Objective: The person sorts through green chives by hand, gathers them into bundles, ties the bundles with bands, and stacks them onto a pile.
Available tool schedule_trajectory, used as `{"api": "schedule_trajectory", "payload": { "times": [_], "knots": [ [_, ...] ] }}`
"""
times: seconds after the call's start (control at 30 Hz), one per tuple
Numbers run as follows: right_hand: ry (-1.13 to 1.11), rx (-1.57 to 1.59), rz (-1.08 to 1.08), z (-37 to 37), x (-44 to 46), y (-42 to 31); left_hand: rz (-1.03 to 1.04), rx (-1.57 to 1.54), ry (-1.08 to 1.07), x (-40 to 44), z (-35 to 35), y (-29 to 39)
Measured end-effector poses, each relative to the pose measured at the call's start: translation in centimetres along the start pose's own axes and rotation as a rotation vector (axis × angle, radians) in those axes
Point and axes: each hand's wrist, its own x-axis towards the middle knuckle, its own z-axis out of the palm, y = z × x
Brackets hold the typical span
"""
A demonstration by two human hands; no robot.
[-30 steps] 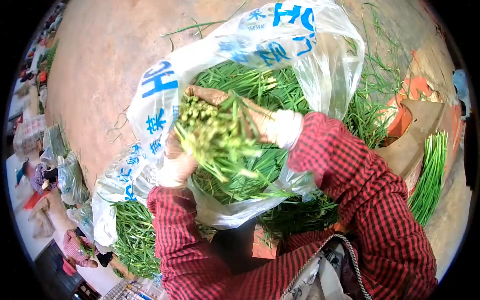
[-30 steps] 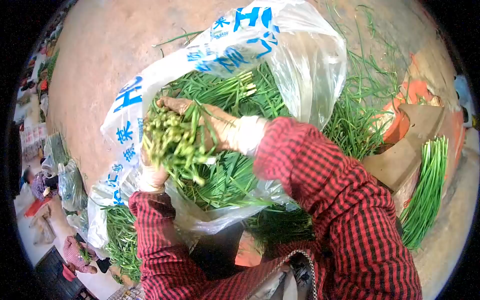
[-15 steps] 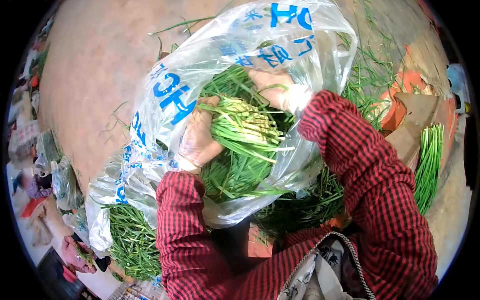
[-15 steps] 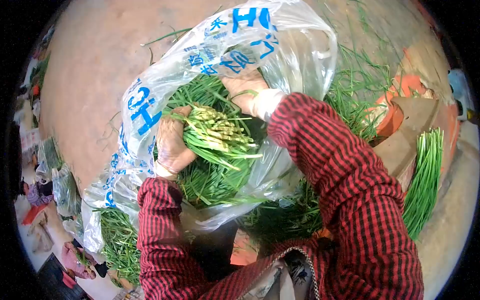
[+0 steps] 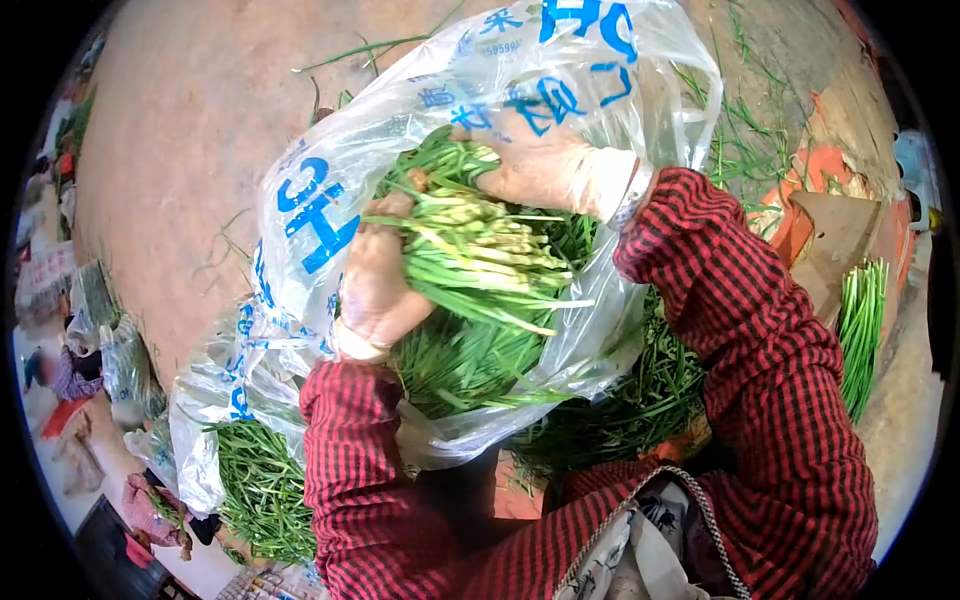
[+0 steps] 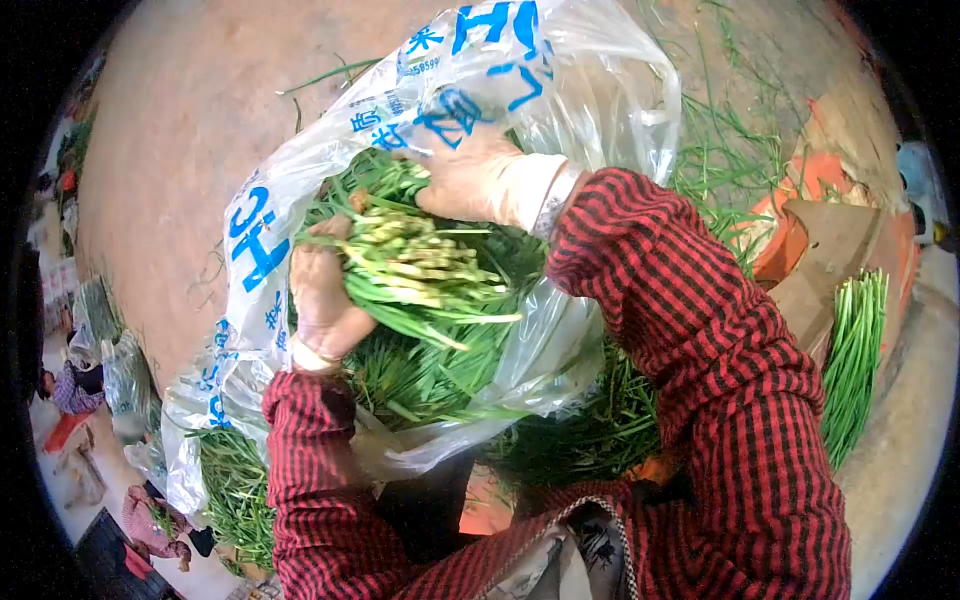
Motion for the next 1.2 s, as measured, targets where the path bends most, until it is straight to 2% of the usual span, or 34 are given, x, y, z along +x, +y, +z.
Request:
{"api": "schedule_trajectory", "payload": {
  "times": [0.03,0.07,0.1,0.17,0.23,0.37,0.5,0.57,0.63,0.67,0.7,0.77,0.8,0.83,0.87,0.9,0.93,0.97,1.03,1.1,1.2],
  "knots": [
    [0.002,0.059,0.113,-0.2,-0.4,-0.1,-0.026,-0.162,-0.089,-1.3,-0.4,0.6],
    [0.021,0.051,0.058,3.2,-0.3,2.2,-0.065,-0.320,-0.174,-2.6,-0.7,1.2],
    [0.008,0.161,0.082,4.9,-0.6,3.2,-0.029,-0.326,-0.204,-3.6,-0.8,1.6],
    [0.371,0.154,-0.024,16.0,-0.5,7.3,0.139,-0.224,-0.212,-5.9,-0.8,2.8],
    [0.043,0.292,0.289,9.9,-1.6,3.1,0.389,-0.065,-0.186,-8.4,-0.9,4.1],
    [-0.005,0.283,0.347,9.2,-1.9,2.5,0.805,0.164,-0.133,-14.0,-0.2,7.2],
    [0.039,0.356,0.236,10.4,-2.7,4.0,1.050,0.206,-0.134,-20.7,0.6,10.3],
    [-0.015,0.394,0.339,8.8,-3.0,2.7,1.067,0.162,-0.178,-24.6,0.4,11.9],
    [-0.107,0.228,0.376,8.0,-3.7,1.9,1.040,0.105,-0.214,-29.1,-1.6,13.9],
    [-0.038,0.183,0.335,7.9,-4.3,1.8,1.026,0.077,-0.231,-31.3,-2.6,14.8],
    [0.019,0.118,0.361,6.5,-5.2,0.7,1.088,0.059,-0.121,-33.8,-5.7,15.8],
    [0.273,0.018,0.166,3.9,-7.5,-1.1,1.127,-0.039,-0.134,-34.0,-6.8,14.7],
    [0.276,0.006,0.151,2.1,-9.1,-2.6,1.146,-0.086,-0.142,-34.1,-7.3,14.2],
    [0.323,0.320,-0.003,0.1,-10.9,-4.7,1.155,-0.167,0.024,-33.1,-4.6,11.7],
    [0.353,0.638,-0.160,-2.2,-12.6,-6.6,1.180,-0.195,0.074,-32.2,-5.1,10.8],
    [0.354,0.620,-0.161,-4.3,-14.4,-8.7,1.162,-0.270,0.136,-31.2,-1.3,8.9],
    [0.351,0.766,-0.230,-6.3,-16.3,-11.2,1.164,-0.265,0.241,-30.9,0.6,7.6],
    [0.347,0.909,-0.296,-7.8,-17.9,-13.3,1.112,-0.334,0.120,-30.7,1.1,6.5],
    [0.319,1.016,-0.351,-9.6,-20.4,-16.2,1.066,-0.445,0.129,-29.9,4.0,4.0],
    [0.244,0.977,-0.388,-9.7,-22.2,-19.0,0.950,-0.489,0.170,-29.6,4.5,1.9],
    [0.275,0.809,-0.407,-8.3,-24.5,-21.8,0.846,-0.537,0.015,-29.3,6.5,-1.6]
  ]
}}
